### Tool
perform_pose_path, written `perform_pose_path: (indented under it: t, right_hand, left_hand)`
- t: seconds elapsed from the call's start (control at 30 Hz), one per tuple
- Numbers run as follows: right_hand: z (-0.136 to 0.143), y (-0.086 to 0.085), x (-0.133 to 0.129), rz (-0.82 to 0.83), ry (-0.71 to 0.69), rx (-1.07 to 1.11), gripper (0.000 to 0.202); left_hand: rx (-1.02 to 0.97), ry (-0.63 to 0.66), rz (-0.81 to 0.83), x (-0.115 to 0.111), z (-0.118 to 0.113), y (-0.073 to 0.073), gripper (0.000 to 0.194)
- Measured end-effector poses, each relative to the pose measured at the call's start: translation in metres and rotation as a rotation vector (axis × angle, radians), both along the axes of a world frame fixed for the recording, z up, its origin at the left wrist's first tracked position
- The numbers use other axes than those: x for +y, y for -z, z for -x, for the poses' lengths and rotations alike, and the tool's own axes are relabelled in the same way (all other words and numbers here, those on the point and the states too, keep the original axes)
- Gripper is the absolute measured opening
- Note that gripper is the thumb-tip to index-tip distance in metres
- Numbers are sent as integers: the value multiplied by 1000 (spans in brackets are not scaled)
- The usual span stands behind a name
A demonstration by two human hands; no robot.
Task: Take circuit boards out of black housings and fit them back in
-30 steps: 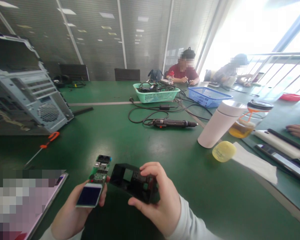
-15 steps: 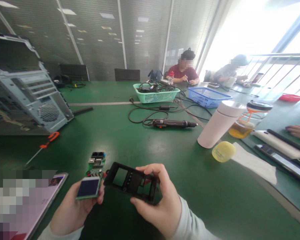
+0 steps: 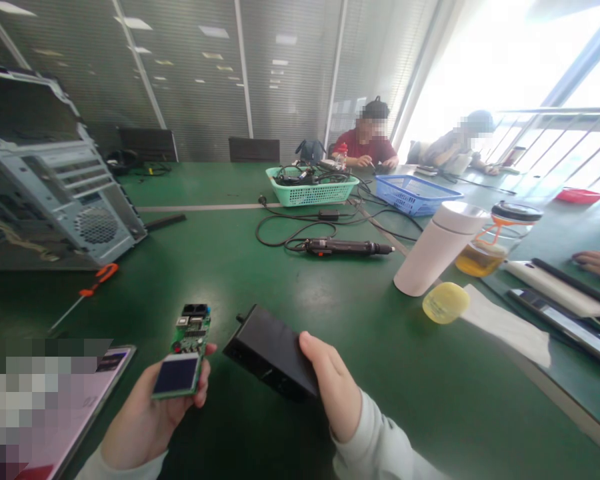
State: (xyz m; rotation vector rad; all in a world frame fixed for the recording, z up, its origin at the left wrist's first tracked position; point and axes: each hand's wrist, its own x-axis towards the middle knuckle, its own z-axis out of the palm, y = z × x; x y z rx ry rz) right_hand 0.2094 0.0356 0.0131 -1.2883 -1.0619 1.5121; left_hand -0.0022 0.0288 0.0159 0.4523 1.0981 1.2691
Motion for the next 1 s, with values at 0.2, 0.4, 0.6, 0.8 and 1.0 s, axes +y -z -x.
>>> perform_pose_path:
  t: [0.2,0.4,0.6,0.8,1.0]
  right_hand:
    - [4,7,5,144,-259,178,87]
    - [6,15,7,182,-347,267,85]
    - [6,14,4,185,-327,290,79]
    - [6,14,5,179,-307,255,84]
    - [8,16,7,176,-322,232,85]
  left_hand:
    - [-5,-2,-41,0,1,2,32]
    - [-19,-4,-41,-1,1,2,31]
    - [2,-2,-23,-1,0,1,33]
    - [16,10,-24,-1,0,1,34]
    - [19,14,-8,-1,0,0,34]
